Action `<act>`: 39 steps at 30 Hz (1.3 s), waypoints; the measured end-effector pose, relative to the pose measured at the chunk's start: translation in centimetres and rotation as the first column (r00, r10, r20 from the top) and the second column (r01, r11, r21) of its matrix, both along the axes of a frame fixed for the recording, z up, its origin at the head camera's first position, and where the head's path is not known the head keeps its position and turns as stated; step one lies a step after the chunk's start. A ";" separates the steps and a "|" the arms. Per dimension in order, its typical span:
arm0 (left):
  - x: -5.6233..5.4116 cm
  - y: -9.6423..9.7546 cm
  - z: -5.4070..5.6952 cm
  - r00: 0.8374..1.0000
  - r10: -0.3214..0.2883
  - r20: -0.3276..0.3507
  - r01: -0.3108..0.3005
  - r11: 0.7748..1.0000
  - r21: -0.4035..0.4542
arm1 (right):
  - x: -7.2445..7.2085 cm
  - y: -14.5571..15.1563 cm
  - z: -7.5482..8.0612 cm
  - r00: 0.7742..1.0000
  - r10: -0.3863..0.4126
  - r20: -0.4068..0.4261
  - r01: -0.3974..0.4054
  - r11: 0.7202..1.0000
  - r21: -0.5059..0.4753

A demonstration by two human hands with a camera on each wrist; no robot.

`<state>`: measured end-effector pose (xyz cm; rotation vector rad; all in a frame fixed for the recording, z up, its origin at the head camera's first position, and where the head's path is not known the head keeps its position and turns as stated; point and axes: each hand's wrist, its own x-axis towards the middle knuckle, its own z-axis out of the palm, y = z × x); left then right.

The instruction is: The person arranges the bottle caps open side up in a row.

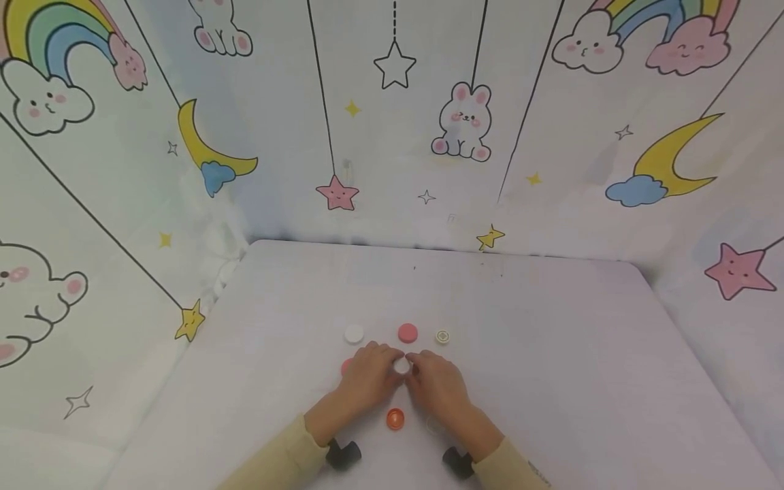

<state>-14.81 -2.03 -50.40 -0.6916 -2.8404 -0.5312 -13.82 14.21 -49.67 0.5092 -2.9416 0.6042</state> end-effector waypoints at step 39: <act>0.3 0.2 1.7 0.999 0.009 -0.036 -0.002 0.985 0.170 | 0.2 0.6 0.2 0.987 -0.014 -0.161 -0.012 0.987 -0.157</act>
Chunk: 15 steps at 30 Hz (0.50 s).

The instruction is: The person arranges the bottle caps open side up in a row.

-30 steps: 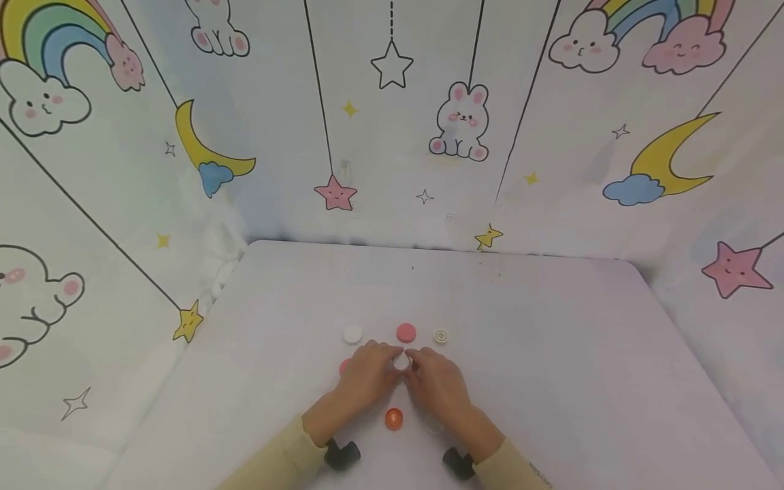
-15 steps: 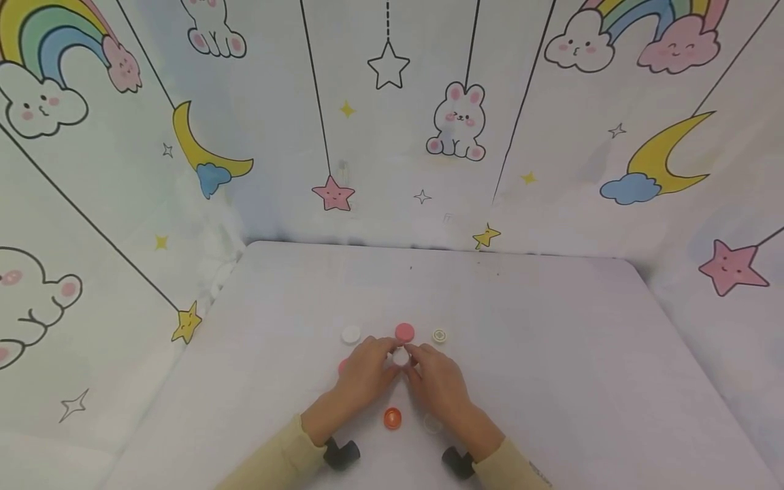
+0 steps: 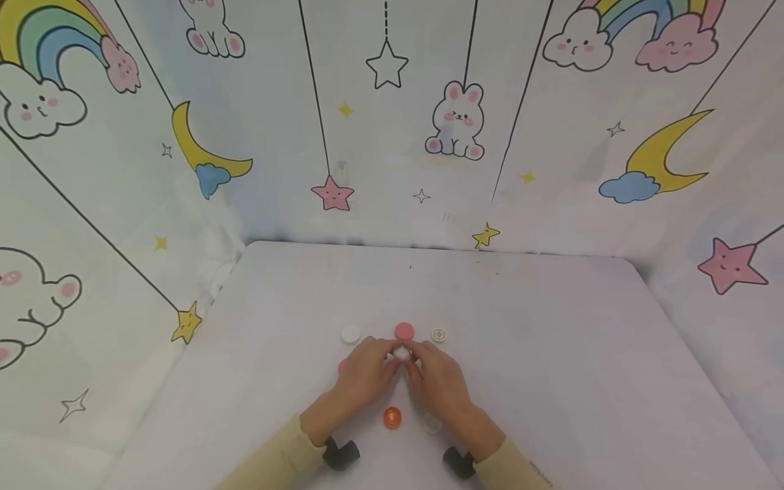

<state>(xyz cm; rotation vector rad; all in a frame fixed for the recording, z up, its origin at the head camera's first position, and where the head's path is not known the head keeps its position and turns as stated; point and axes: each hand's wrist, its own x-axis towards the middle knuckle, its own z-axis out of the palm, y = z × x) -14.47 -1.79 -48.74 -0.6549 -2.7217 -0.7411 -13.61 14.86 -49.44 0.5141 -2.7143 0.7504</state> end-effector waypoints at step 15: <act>-0.3 0.0 -0.3 0.994 0.013 0.109 -0.025 0.993 0.111 | 0.0 -0.1 0.1 1.000 0.005 -0.017 -0.005 0.999 -0.051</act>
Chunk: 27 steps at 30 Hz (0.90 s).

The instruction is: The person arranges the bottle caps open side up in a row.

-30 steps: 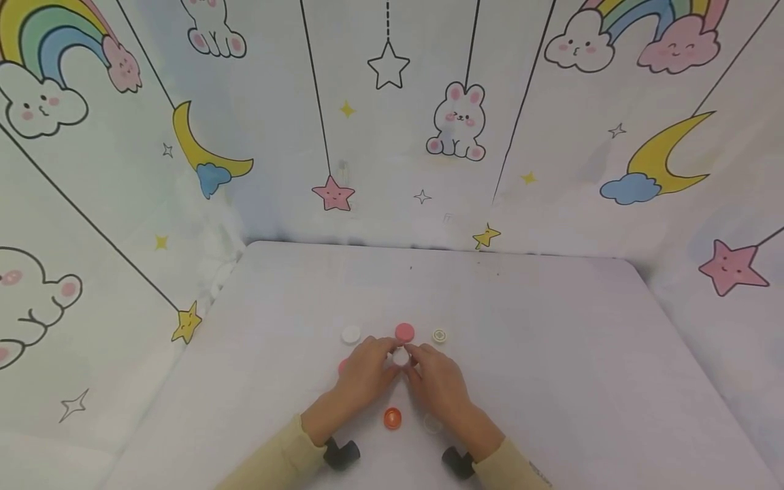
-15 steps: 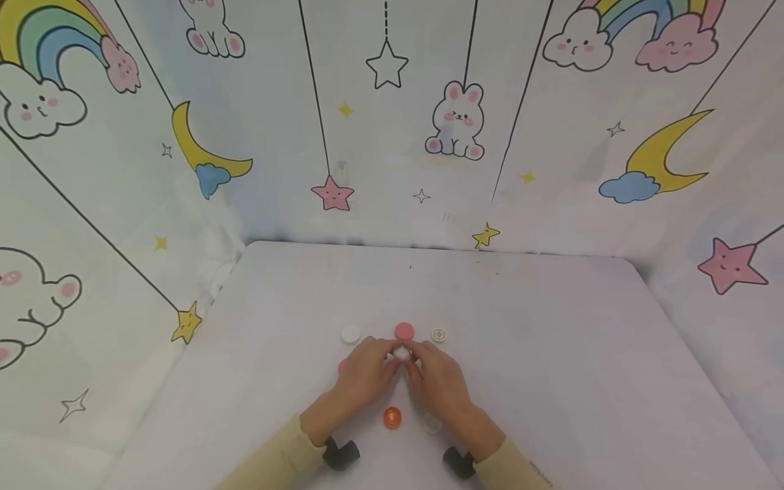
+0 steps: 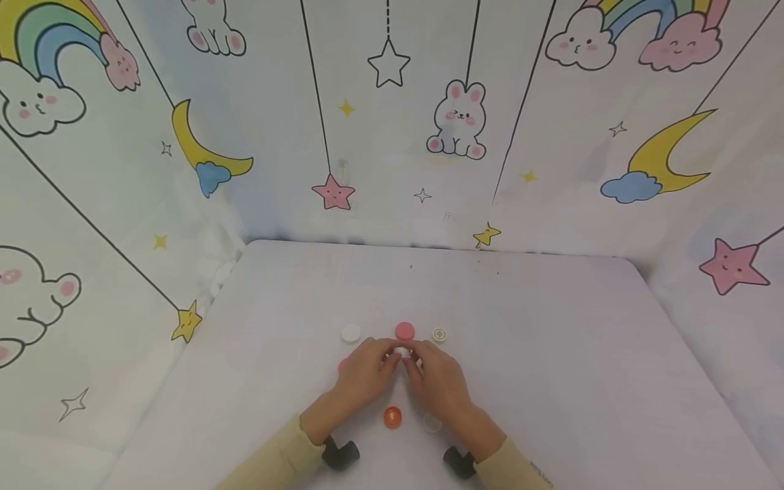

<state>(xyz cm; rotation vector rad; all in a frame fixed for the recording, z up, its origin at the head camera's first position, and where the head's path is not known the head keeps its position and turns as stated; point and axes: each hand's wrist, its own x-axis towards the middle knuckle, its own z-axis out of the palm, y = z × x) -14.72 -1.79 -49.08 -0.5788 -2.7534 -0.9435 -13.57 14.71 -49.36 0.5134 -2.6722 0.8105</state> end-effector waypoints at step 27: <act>0.0 -0.1 -0.2 0.990 0.027 0.140 -0.047 0.988 0.144 | -0.2 0.6 -0.7 0.984 0.125 -0.124 -0.131 0.990 -0.046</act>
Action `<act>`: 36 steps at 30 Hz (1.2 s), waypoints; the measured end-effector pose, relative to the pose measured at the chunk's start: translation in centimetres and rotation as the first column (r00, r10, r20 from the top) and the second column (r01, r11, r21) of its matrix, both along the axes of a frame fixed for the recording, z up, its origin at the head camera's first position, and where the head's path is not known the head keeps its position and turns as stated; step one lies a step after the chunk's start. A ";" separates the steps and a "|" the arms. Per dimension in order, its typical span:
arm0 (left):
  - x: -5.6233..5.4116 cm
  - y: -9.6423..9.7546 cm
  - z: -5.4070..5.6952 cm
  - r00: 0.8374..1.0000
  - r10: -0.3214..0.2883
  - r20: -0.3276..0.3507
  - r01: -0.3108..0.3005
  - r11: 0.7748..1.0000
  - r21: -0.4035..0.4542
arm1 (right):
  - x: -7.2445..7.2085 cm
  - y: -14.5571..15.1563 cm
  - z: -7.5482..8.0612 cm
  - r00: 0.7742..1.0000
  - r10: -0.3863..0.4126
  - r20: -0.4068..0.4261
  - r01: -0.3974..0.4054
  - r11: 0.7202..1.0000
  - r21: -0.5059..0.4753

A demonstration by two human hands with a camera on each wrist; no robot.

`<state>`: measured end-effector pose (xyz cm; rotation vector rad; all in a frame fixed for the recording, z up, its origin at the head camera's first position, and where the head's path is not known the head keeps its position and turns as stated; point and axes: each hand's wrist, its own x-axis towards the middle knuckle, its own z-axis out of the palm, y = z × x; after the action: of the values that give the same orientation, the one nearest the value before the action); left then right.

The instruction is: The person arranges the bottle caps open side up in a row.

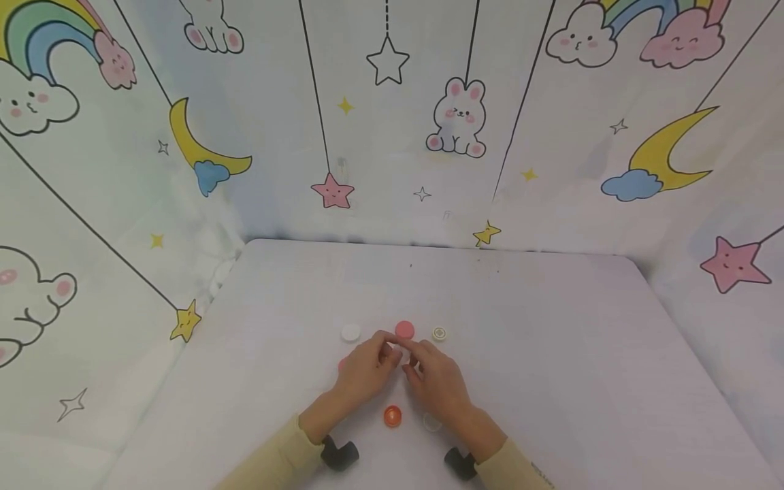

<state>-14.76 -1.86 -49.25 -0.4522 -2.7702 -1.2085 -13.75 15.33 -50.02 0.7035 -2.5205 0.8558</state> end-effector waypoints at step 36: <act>0.0 0.1 -0.9 0.990 -0.096 -0.106 0.087 0.992 -0.093 | 0.1 0.2 -0.3 0.997 -0.079 0.005 0.078 0.996 0.052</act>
<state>-14.77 -1.79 -50.10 -0.6405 -2.7433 -1.0475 -13.69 15.54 -50.33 0.6143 -2.5664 0.7692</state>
